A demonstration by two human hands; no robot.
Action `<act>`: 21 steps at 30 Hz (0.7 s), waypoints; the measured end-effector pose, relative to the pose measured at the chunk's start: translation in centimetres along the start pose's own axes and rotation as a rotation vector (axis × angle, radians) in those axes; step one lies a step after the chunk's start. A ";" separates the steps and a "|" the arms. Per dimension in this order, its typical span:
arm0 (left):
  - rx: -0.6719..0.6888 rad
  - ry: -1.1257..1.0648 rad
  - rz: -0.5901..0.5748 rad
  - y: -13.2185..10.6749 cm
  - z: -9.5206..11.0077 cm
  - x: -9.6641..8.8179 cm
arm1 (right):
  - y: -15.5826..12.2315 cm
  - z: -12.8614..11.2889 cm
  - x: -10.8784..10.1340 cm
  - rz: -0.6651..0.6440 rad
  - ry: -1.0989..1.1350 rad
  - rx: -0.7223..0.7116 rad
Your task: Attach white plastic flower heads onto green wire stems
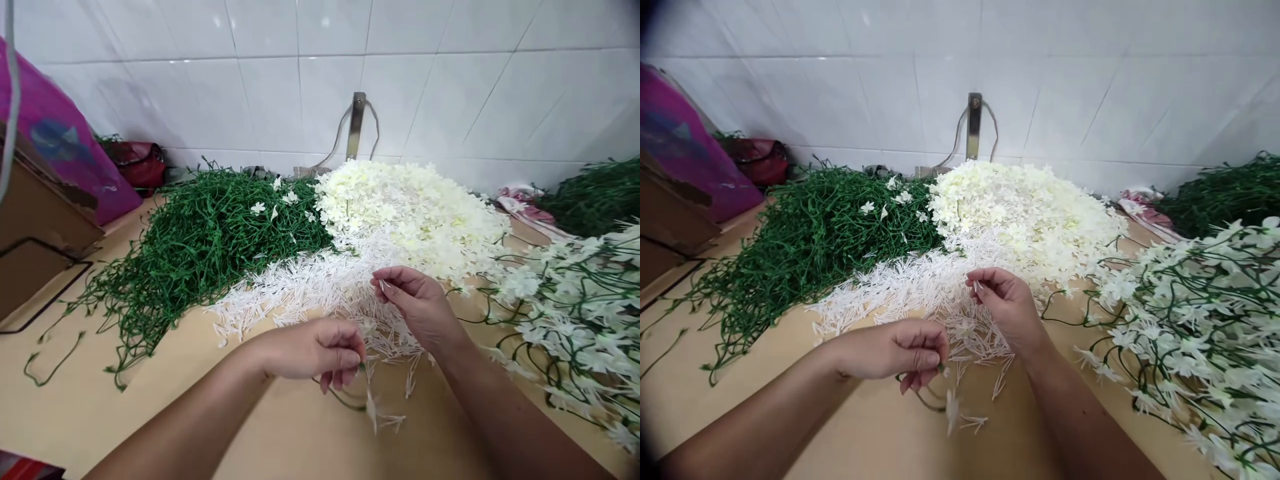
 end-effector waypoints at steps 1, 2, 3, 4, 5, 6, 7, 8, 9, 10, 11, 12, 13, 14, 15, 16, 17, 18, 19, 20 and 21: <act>-0.002 0.014 -0.008 0.1 0.0 0.2 | 0.1 0.0 -0.1 -0.003 0.017 0.000; -0.003 0.042 0.006 0.1 0.0 0.2 | 0.1 0.0 -0.1 -0.005 0.033 0.001; 0.002 0.080 0.047 0.2 0.1 0.3 | 0.1 -0.1 -0.1 -0.006 0.047 0.001; 0.015 0.122 0.106 0.3 0.2 0.2 | 0.1 -0.1 -0.1 -0.005 0.058 0.004; 0.035 0.163 0.170 0.3 0.3 0.1 | 0.2 -0.2 0.0 0.000 0.065 0.005; 0.057 0.198 0.229 0.3 0.4 0.0 | 0.2 -0.3 0.0 0.008 0.066 0.004; 0.077 0.227 0.280 0.3 0.5 -0.1 | 0.2 -0.4 0.0 0.018 0.063 0.001; 0.089 0.249 0.317 0.2 0.7 -0.2 | 0.2 -0.4 0.0 0.032 0.057 -0.005; 0.092 0.265 0.346 0.2 0.8 -0.4 | 0.2 -0.5 0.0 0.046 0.049 -0.013; 0.088 0.287 0.379 0.1 0.9 -0.6 | 0.3 -0.5 -0.1 0.060 0.040 -0.025; 0.083 0.322 0.429 0.1 1.1 -1.0 | 0.3 -0.5 -0.1 0.074 0.029 -0.042; 0.086 0.374 0.503 0.1 1.2 -1.6 | 0.3 -0.5 -0.3 0.087 0.011 -0.063; 0.095 0.437 0.600 0.2 1.5 -2.4 | 0.4 -0.5 -0.4 0.101 -0.014 -0.092; 0.112 0.515 0.710 0.4 1.7 -3.3 | 0.4 -0.6 -0.5 0.114 -0.043 -0.127; 0.134 0.586 0.828 0.7 2.0 -4.4 | 0.4 -0.6 -0.6 0.124 -0.074 -0.159; 0.136 0.631 0.927 1.0 2.2 -5.6 | 0.4 -0.6 -0.7 0.132 -0.102 -0.186; 0.122 0.665 0.999 1.4 2.3 -6.8 | 0.3 -0.6 -0.8 0.135 -0.127 -0.203; 0.094 0.701 1.039 1.9 2.4 -7.9 | 0.3 -0.7 -0.9 0.133 -0.143 -0.213; 0.056 0.731 1.067 2.4 2.4 -8.8 | 0.3 -0.7 -0.9 0.129 -0.152 -0.216; 0.022 0.763 1.094 2.9 2.4 -9.6 | 0.3 -0.7 -0.9 0.124 -0.156 -0.215; -0.010 0.772 1.096 3.3 2.3 -10.1 | 0.3 -0.7 -1.0 0.120 -0.156 -0.213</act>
Point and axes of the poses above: each hand's wrist, its own y-axis towards the middle knuckle, its own x-axis out of the palm, z = x × y, the point moved 2 cm from there along y, towards the middle knuckle, and after that the axes turned 8 degrees about y, right-handed, at the moved point
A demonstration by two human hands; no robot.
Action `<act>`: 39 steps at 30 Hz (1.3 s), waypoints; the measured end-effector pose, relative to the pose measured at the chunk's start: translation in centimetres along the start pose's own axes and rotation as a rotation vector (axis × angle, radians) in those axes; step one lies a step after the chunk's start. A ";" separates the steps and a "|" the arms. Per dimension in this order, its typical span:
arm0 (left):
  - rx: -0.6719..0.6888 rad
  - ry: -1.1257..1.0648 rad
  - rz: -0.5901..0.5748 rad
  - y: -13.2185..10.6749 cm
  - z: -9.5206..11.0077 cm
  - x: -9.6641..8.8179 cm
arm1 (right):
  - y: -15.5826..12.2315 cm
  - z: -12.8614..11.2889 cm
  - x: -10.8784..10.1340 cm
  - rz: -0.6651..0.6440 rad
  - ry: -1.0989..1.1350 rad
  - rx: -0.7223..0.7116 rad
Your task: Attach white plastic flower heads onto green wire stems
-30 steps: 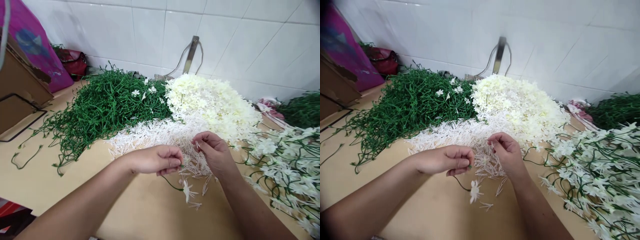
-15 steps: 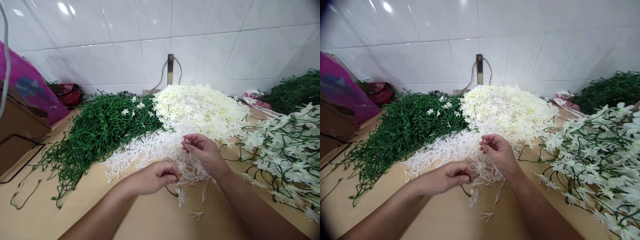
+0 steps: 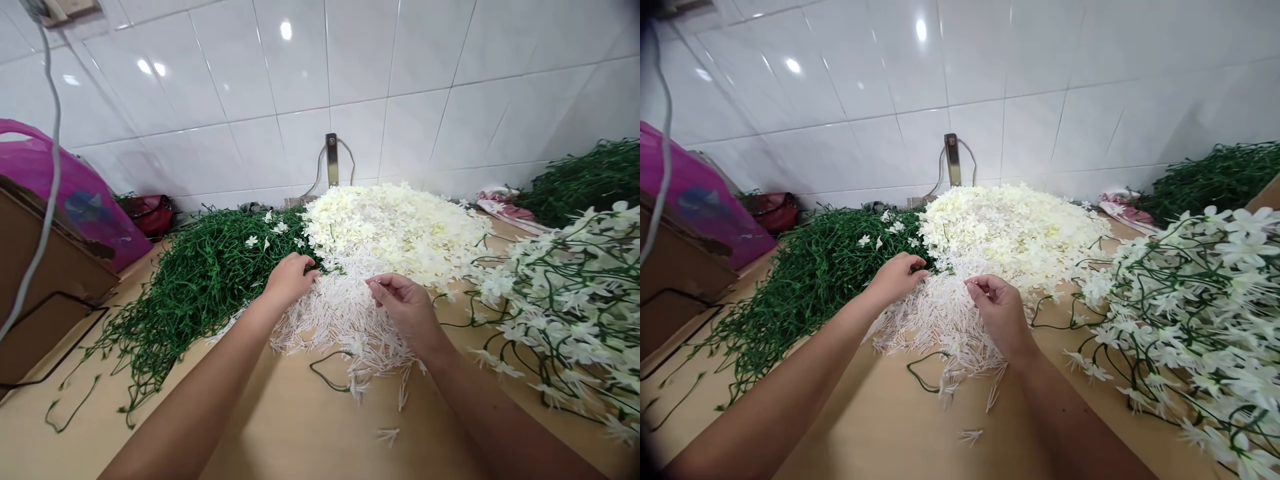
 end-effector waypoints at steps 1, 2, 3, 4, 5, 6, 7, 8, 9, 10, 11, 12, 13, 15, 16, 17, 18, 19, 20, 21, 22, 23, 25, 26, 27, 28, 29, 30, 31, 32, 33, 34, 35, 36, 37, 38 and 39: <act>-0.017 0.007 -0.021 0.4 -0.1 0.2 | 0.0 0.0 0.0 -0.005 0.003 0.001; -0.030 0.007 -0.045 0.6 -0.2 0.4 | 0.0 0.0 0.0 -0.011 0.008 0.004; -0.040 -0.001 -0.070 0.7 -0.2 0.6 | 0.0 0.0 0.0 -0.016 0.013 0.008; -0.047 -0.008 -0.089 0.7 -0.2 0.6 | 0.0 0.0 0.0 -0.021 0.020 0.013; -0.051 -0.008 -0.098 0.6 -0.2 0.4 | 0.0 0.1 0.0 -0.024 0.029 0.019; -0.058 -0.012 -0.094 0.6 -0.2 0.2 | 0.0 0.1 0.0 -0.025 0.039 0.025; -0.071 -0.038 -0.083 0.5 -0.2 -0.2 | 0.0 0.1 0.1 -0.024 0.052 0.033; -0.091 -0.096 -0.066 0.4 -0.1 -0.7 | 0.0 0.1 0.1 -0.020 0.066 0.041; -0.119 -0.191 -0.054 0.3 -0.1 -1.1 | 0.0 0.1 0.2 -0.017 0.080 0.051; -0.152 -0.319 -0.054 0.1 0.0 -1.5 | -0.1 0.1 0.3 -0.017 0.092 0.061; -0.184 -0.468 -0.066 -0.1 0.1 -1.7 | -0.1 0.0 0.4 -0.017 0.104 0.070; -0.210 -0.619 -0.092 -0.5 0.3 -1.8 | -0.1 0.0 0.5 -0.018 0.118 0.080; -0.228 -0.751 -0.127 -1.0 0.6 -1.8 | -0.2 0.0 0.6 -0.020 0.134 0.091; -0.247 -0.944 -0.182 -2.2 1.4 -1.4 | -0.3 -0.1 0.9 -0.031 0.178 0.113; -0.260 -1.011 -0.201 -2.8 1.8 -1.0 | -0.4 -0.1 1.1 -0.037 0.203 0.124; -0.276 -1.068 -0.219 -3.4 2.2 -0.7 | -0.5 -0.2 1.3 -0.046 0.226 0.139; -0.287 -1.125 -0.242 -4.0 2.6 -0.3 | -0.6 -0.2 1.5 -0.059 0.246 0.157; -0.290 -1.181 -0.269 -4.4 3.0 0.0 | -0.8 -0.1 1.7 -0.071 0.263 0.178; -0.288 -1.234 -0.298 -4.8 3.4 0.2 | -0.9 -0.1 1.9 -0.083 0.279 0.201; -0.284 -1.283 -0.327 -5.1 3.7 0.4 | -1.0 -0.1 2.0 -0.094 0.293 0.225; -0.280 -1.324 -0.352 -5.3 4.0 0.5 | -1.1 -0.1 2.2 -0.100 0.311 0.246; -0.279 -1.358 -0.372 -5.4 4.2 0.6 | -1.2 0.0 2.3 -0.103 0.331 0.267; -0.282 -1.404 -0.408 -5.5 4.4 0.8 | -1.3 0.1 2.4 -0.089 0.382 0.305; -0.283 -1.419 -0.424 -5.5 4.4 0.9 | -1.4 0.1 2.4 -0.079 0.411 0.325; -0.283 -1.430 -0.434 -5.5 4.5 1.1 | -1.4 0.2 2.4 -0.069 0.442 0.345; -0.288 -1.437 -0.440 -5.5 4.5 1.3 | -1.4 0.2 2.4 -0.063 0.470 0.364; -0.296 -1.442 -0.443 -5.6 4.5 1.5 | -1.5 0.2 2.4 -0.062 0.494 0.383; -0.304 -1.443 -0.446 -5.6 4.5 1.7 | -1.5 0.3 2.4 -0.062 0.513 0.399; -0.309 -1.441 -0.452 -5.6 4.5 1.9 | -1.6 0.3 2.5 -0.066 0.527 0.413; -0.312 -1.439 -0.460 -5.7 4.5 2.1 | -1.6 0.4 2.5 -0.070 0.538 0.424; -0.314 -1.435 -0.468 -5.7 4.5 2.3 | -1.7 0.4 2.6 -0.074 0.547 0.433; -0.317 -1.432 -0.473 -5.8 4.4 2.5 | -1.7 0.4 2.7 -0.077 0.556 0.440; -0.323 -1.431 -0.472 -5.8 4.4 2.6 | -1.7 0.5 2.7 -0.076 0.567 0.444; -0.333 -1.431 -0.469 -5.8 4.4 2.8 | -1.8 0.5 2.7 -0.074 0.576 0.447; -0.343 -1.433 -0.467 -5.8 4.3 3.0 | -1.8 0.6 2.8 -0.069 0.583 0.448; -0.351 -1.437 -0.467 -5.8 4.2 3.1 | -1.8 0.6 2.8 -0.061 0.586 0.448; -0.355 -1.442 -0.473 -5.8 4.2 3.2 | -1.8 0.7 2.8 -0.054 0.587 0.447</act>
Point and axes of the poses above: each hand's wrist, its own y-axis towards the middle knuckle, its own x-axis out of the palm, z = x × y, the point moved 2 cm from there along y, towards the middle knuckle, and after that the axes turned 8 degrees about y, right-handed, at the moved point
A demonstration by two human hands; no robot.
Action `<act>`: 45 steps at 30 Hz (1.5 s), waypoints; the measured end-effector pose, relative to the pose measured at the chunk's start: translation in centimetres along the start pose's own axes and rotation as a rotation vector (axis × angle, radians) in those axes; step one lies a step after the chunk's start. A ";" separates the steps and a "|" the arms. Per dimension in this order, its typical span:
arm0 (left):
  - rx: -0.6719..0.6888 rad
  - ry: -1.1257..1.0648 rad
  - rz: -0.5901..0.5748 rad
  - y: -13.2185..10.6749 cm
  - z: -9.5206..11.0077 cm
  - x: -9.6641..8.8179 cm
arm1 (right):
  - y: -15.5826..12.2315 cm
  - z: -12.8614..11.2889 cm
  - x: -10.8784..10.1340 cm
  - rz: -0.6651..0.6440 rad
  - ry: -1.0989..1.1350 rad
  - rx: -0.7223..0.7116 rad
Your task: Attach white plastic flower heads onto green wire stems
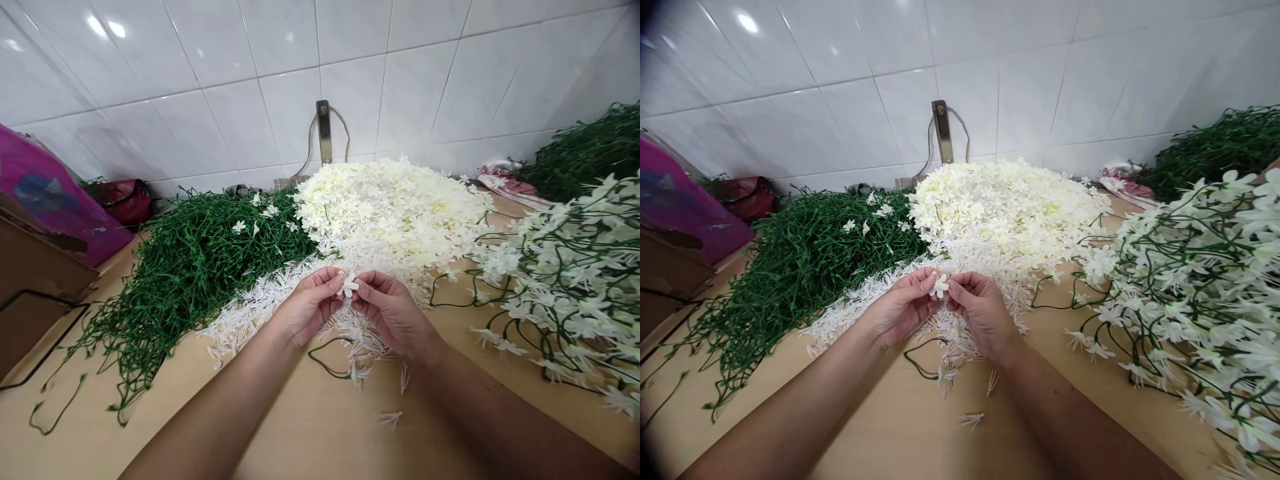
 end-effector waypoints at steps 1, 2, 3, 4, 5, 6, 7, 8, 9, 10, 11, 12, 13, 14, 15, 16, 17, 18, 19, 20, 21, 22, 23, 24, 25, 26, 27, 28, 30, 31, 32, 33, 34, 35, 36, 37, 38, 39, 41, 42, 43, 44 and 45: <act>-0.005 -0.006 -0.002 0.1 -0.1 0.0 | 0.0 0.0 0.0 0.005 0.001 -0.002; -0.011 -0.013 -0.001 0.1 -0.2 0.0 | 0.0 0.0 0.0 0.009 0.000 -0.006; -0.017 -0.019 0.005 0.1 -0.3 -0.1 | 0.0 0.0 0.0 0.012 0.000 -0.010; -0.025 -0.024 0.014 0.1 -0.4 -0.1 | 0.0 0.0 0.0 0.014 0.000 -0.014; -0.032 -0.026 0.026 0.1 -0.5 0.0 | 0.0 0.0 0.0 0.017 -0.001 -0.018; -0.038 -0.028 0.038 0.1 -0.6 0.0 | -0.1 0.0 0.0 0.022 -0.002 -0.022; -0.042 -0.029 0.047 0.0 -0.6 0.0 | -0.1 0.0 0.0 0.027 -0.004 -0.025; -0.045 -0.031 0.053 0.0 -0.6 0.0 | -0.1 0.0 0.0 0.032 -0.007 -0.028; -0.046 -0.036 0.057 0.0 -0.6 0.1 | -0.1 0.0 0.1 0.038 -0.011 -0.033; -0.046 -0.043 0.058 0.0 -0.7 0.1 | -0.2 0.0 0.1 0.043 -0.018 -0.043; -0.045 -0.049 0.055 0.0 -0.7 0.1 | -0.2 0.0 0.2 0.049 -0.028 -0.057; -0.043 -0.055 0.051 0.0 -0.7 0.1 | -0.2 0.0 0.2 0.055 -0.041 -0.074; -0.041 -0.060 0.046 0.1 -0.7 0.1 | -0.2 0.0 0.2 0.062 -0.052 -0.093; -0.039 -0.065 0.042 0.1 -0.8 0.1 | -0.2 0.0 0.2 0.068 -0.064 -0.109; -0.040 -0.068 0.038 0.1 -0.9 0.1 | -0.2 0.1 0.2 0.075 -0.074 -0.123; -0.044 -0.070 0.038 0.2 -0.9 0.1 | -0.2 0.1 0.2 0.082 -0.083 -0.134; -0.052 -0.071 0.042 0.2 -1.0 0.1 | -0.2 0.1 0.1 0.090 -0.090 -0.142; -0.060 -0.069 0.048 0.2 -1.1 0.1 | -0.2 0.2 0.1 0.098 -0.099 -0.150; -0.068 -0.064 0.051 0.2 -1.2 0.1 | -0.2 0.2 0.0 0.108 -0.113 -0.165; -0.073 -0.059 0.052 0.2 -1.3 0.1 | -0.2 0.2 0.0 0.118 -0.133 -0.186; -0.076 -0.053 0.049 0.2 -1.3 0.2 | -0.2 0.1 -0.1 0.126 -0.162 -0.214; -0.077 -0.050 0.042 0.2 -1.3 0.3 | -0.2 0.1 0.0 0.132 -0.199 -0.249; -0.079 -0.052 0.035 0.2 -1.3 0.4 | -0.2 0.0 0.0 0.133 -0.243 -0.287; -0.081 -0.061 0.034 0.2 -1.4 0.5 | -0.3 -0.1 0.1 0.130 -0.292 -0.325; -0.085 -0.075 0.038 0.2 -1.4 0.5 | -0.4 -0.1 0.2 0.123 -0.344 -0.362; -0.088 -0.087 0.045 0.2 -1.4 0.6 | -0.5 -0.2 0.2 0.116 -0.398 -0.397; -0.090 -0.097 0.052 0.2 -1.3 0.6 | -0.6 -0.2 0.3 0.109 -0.453 -0.431; -0.089 -0.103 0.060 0.2 -1.3 0.6 | -0.7 -0.3 0.3 0.103 -0.507 -0.464; -0.086 -0.098 0.067 0.2 -1.3 0.6 | -0.8 -0.3 0.3 0.103 -0.601 -0.533; -0.085 -0.094 0.068 0.2 -1.3 0.7 | -0.9 -0.4 0.3 0.108 -0.640 -0.566; -0.086 -0.092 0.067 0.2 -1.3 0.7 | -0.9 -0.4 0.2 0.113 -0.677 -0.597; -0.090 -0.090 0.064 0.2 -1.4 0.7 | -0.9 -0.4 0.2 0.119 -0.711 -0.627; -0.094 -0.089 0.058 0.1 -1.4 0.7 | -0.9 -0.4 0.1 0.127 -0.745 -0.651; -0.098 -0.087 0.054 0.1 -1.4 0.8 | -1.0 -0.5 0.1 0.131 -0.778 -0.671; -0.099 -0.084 0.051 0.1 -1.4 0.8 | -1.0 -0.5 0.1 0.135 -0.810 -0.687; -0.097 -0.079 0.049 0.1 -1.4 0.8 | -1.0 -0.5 0.1 0.140 -0.840 -0.703; -0.093 -0.073 0.048 0.1 -1.4 0.8 | -1.0 -0.6 0.2 0.145 -0.868 -0.720; -0.089 -0.068 0.045 0.1 -1.4 0.9 | -1.1 -0.6 0.2 0.149 -0.892 -0.738; -0.093 -0.067 0.035 0.1 -1.4 0.9 | -1.2 -0.7 0.3 0.144 -0.933 -0.773; -0.098 -0.069 0.030 0.1 -1.4 1.0 | -1.2 -0.7 0.3 0.138 -0.950 -0.788; -0.103 -0.071 0.029 0.1 -1.4 1.0 | -1.2 -0.6 0.3 0.128 -0.966 -0.797; -0.105 -0.069 0.033 0.1 -1.4 1.0 | -1.2 -0.6 0.2 0.118 -0.983 -0.800; -0.101 -0.059 0.041 0.1 -1.4 1.0 | -1.1 -0.5 0.2 0.112 -0.998 -0.798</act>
Point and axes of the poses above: each hand's wrist, its own y-axis towards the middle knuckle, its own x-axis out of the palm, z = x × y, the point moved 2 cm from there along y, towards the middle knuckle, and after that the axes turned 8 degrees about y, right-handed, at the moved point
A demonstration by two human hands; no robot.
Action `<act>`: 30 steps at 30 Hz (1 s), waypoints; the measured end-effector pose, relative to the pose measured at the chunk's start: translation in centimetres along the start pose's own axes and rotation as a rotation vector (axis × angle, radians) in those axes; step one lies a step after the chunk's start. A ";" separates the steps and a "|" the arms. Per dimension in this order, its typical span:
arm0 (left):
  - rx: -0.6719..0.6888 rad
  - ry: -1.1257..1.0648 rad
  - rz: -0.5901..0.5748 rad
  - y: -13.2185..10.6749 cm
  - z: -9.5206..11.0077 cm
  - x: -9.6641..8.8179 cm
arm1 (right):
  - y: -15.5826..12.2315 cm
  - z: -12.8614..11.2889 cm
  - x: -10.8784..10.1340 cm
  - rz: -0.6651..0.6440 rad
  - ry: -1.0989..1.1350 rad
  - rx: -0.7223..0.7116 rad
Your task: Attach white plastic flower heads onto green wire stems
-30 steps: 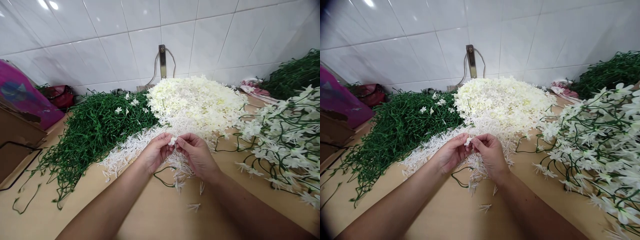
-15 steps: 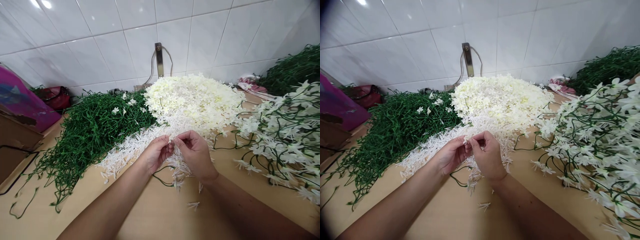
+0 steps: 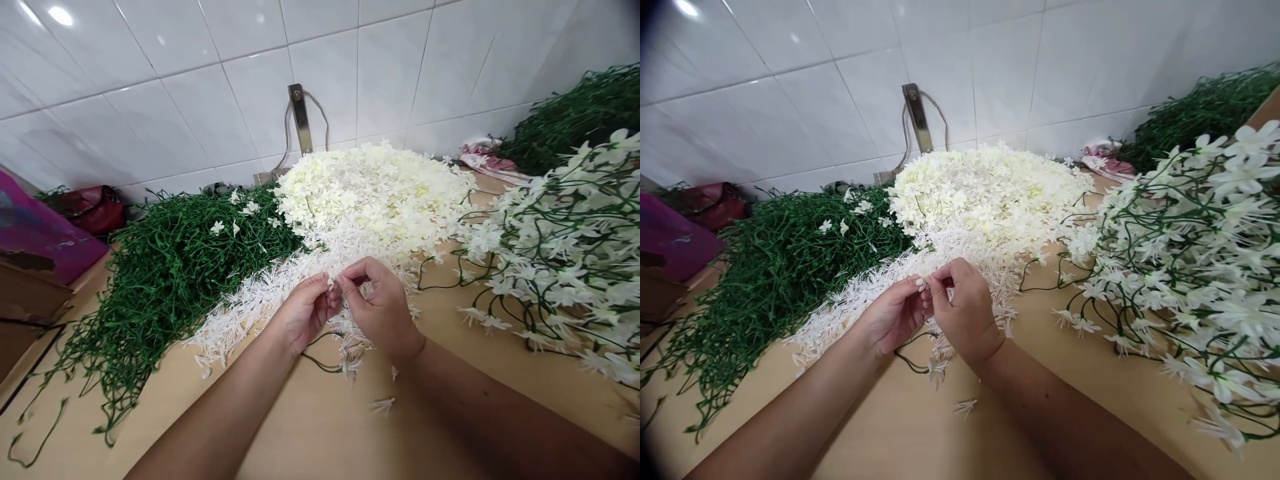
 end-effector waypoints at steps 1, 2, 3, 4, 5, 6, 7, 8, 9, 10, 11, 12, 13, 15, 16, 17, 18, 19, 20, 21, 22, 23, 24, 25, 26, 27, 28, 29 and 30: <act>0.009 0.014 0.013 0.0 0.0 0.0 | 0.0 0.1 0.0 -0.011 -0.009 0.002; 0.023 0.031 0.029 0.0 0.0 0.0 | 0.0 0.2 0.1 -0.024 -0.012 0.007; 0.040 0.050 0.047 0.0 0.0 0.0 | 0.0 0.2 0.1 -0.037 -0.009 0.014; 0.060 0.069 0.067 0.0 0.0 -0.1 | 0.0 0.3 0.1 -0.049 0.000 0.021; 0.082 0.089 0.088 0.0 0.0 -0.1 | 0.0 0.3 0.1 -0.058 0.012 0.026; 0.103 0.110 0.108 0.0 0.0 -0.2 | 0.0 0.3 0.1 -0.066 0.027 0.033; 0.124 0.136 0.128 0.0 0.1 -0.2 | 0.0 0.4 0.1 -0.073 0.045 0.045; 0.143 0.169 0.146 -0.1 0.1 -0.3 | 0.0 0.4 0.1 -0.078 0.065 0.063; 0.158 0.204 0.161 -0.1 0.1 -0.4 | 0.1 0.5 0.1 -0.084 0.087 0.089; 0.172 0.238 0.174 -0.1 0.2 -0.4 | 0.1 0.6 0.2 -0.090 0.115 0.120; 0.186 0.271 0.182 0.0 0.2 -0.4 | 0.1 0.7 0.2 -0.093 0.148 0.156; 0.198 0.300 0.188 0.0 0.3 -0.5 | 0.1 0.8 0.2 -0.095 0.185 0.195; 0.209 0.323 0.193 0.0 0.3 -0.5 | 0.2 0.9 0.3 -0.094 0.226 0.233; 0.221 0.360 0.199 0.0 0.4 -0.4 | 0.3 1.1 0.3 -0.090 0.316 0.309; 0.230 0.373 0.208 0.0 0.5 -0.4 | 0.3 1.2 0.4 -0.090 0.359 0.343; 0.249 0.381 0.221 -0.1 0.7 -0.3 | 0.4 1.2 0.5 -0.092 0.398 0.371; 0.284 0.386 0.238 -0.1 0.9 -0.3 | 0.4 1.3 0.5 -0.094 0.432 0.392; 0.332 0.391 0.258 -0.2 1.1 -0.3 | 0.5 1.3 0.5 -0.094 0.458 0.406; 0.388 0.401 0.271 -0.4 1.4 -0.4 | 0.5 1.3 0.5 -0.093 0.478 0.417; 0.445 0.418 0.275 -0.5 1.6 -0.4 | 0.5 1.2 0.5 -0.089 0.493 0.426; 0.490 0.442 0.265 -0.7 1.8 -0.4 | 0.5 1.2 0.5 -0.084 0.504 0.433; 0.519 0.469 0.245 -0.8 2.0 -0.4 | 0.6 1.2 0.5 -0.078 0.513 0.437; 0.535 0.494 0.223 -0.9 2.1 -0.4 | 0.6 1.2 0.5 -0.072 0.520 0.438; 0.539 0.514 0.202 -1.0 2.1 -0.4 | 0.6 1.1 0.4 -0.069 0.525 0.435; 0.535 0.527 0.189 -1.1 2.2 -0.3 | 0.6 1.1 0.4 -0.069 0.529 0.429; 0.526 0.531 0.184 -1.1 2.1 -0.3 | 0.6 1.1 0.4 -0.071 0.532 0.421; 0.516 0.528 0.185 -1.1 2.1 -0.2 | 0.5 1.2 0.5 -0.076 0.534 0.414; 0.509 0.517 0.190 -1.1 2.1 -0.2 | 0.5 1.2 0.5 -0.083 0.535 0.410; 0.501 0.500 0.192 -1.1 2.1 -0.1 | 0.5 1.2 0.5 -0.088 0.536 0.408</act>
Point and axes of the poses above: each hand's wrist, its own y-axis towards the middle knuckle, its own x-axis out of the palm, z = x × y, the point moved 2 cm from there along y, towards the middle knuckle, and after that the axes turned 8 degrees about y, right-handed, at the moved point
